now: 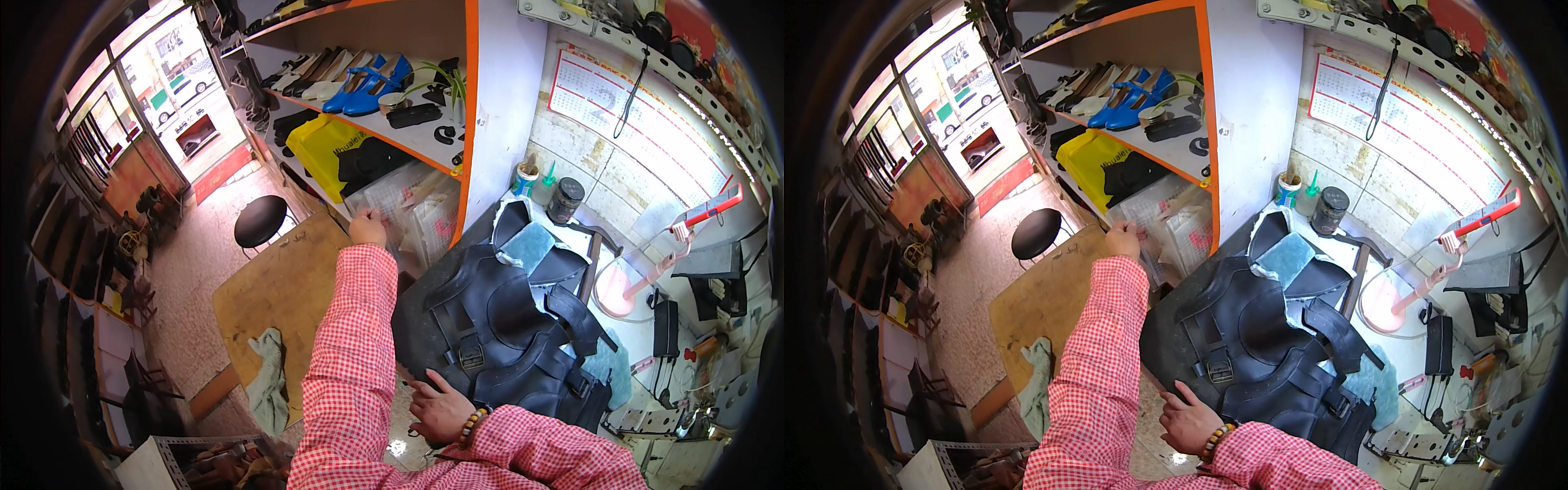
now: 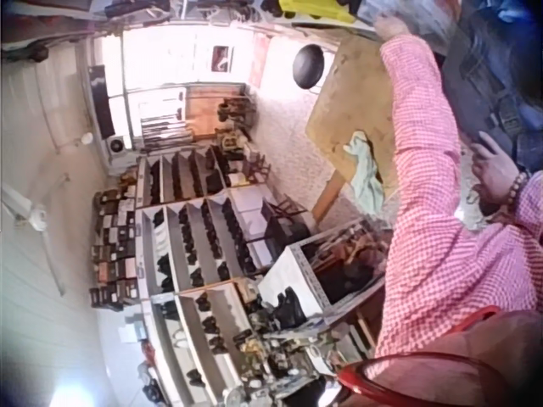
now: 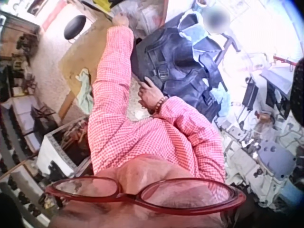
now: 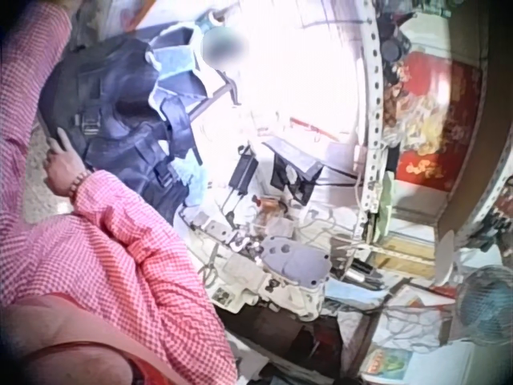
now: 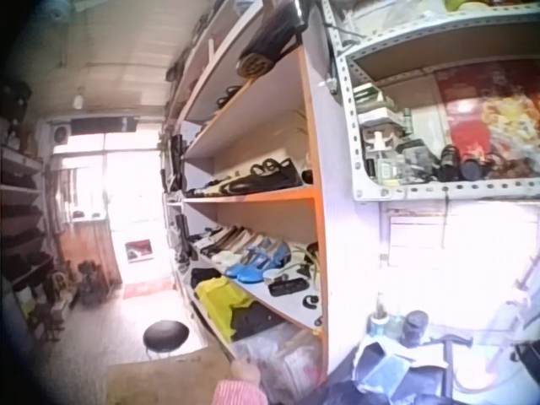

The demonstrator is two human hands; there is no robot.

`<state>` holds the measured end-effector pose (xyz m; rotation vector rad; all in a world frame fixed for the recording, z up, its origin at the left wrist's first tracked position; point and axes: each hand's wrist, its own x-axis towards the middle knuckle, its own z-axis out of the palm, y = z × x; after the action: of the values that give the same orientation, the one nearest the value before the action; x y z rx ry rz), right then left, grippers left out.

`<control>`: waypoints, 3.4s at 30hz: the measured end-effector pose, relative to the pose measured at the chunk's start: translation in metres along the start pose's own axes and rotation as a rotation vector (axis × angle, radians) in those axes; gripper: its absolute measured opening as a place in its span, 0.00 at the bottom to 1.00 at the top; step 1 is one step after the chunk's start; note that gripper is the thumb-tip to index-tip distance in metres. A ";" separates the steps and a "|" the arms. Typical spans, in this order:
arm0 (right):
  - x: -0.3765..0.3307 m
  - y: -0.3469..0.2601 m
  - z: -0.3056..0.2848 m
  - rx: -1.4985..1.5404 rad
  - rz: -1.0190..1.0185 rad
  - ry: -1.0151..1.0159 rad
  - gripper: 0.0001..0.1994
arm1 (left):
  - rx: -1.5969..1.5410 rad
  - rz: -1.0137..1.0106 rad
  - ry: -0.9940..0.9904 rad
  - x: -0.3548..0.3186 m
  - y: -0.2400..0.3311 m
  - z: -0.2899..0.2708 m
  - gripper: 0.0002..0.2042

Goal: The person aligns and fastens a zipper onto a black leather bag using pins, then trims excess material with scissors. They retrieve a plastic bag of paper templates from a shelf and compare a template to the bag. The person works at a bench with a sewing machine nearby.

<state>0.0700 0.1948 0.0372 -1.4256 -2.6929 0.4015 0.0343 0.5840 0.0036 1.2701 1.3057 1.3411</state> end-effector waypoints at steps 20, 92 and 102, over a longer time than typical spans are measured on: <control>0.003 -0.002 0.004 -0.034 -0.019 0.032 0.18 | 0.766 0.229 -0.688 -0.072 -0.010 0.021 0.19; -0.249 -0.025 -0.011 2.279 0.270 1.354 0.21 | 0.500 0.785 -0.224 -0.382 0.155 -0.102 0.41; -0.292 -0.034 0.019 2.308 0.440 1.310 0.21 | 0.901 1.139 -0.836 -0.406 0.166 -0.050 0.36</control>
<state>0.2047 -0.0671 0.0461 -0.5963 0.0068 1.1775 0.0465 0.1615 0.1304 3.0478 0.4679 0.5547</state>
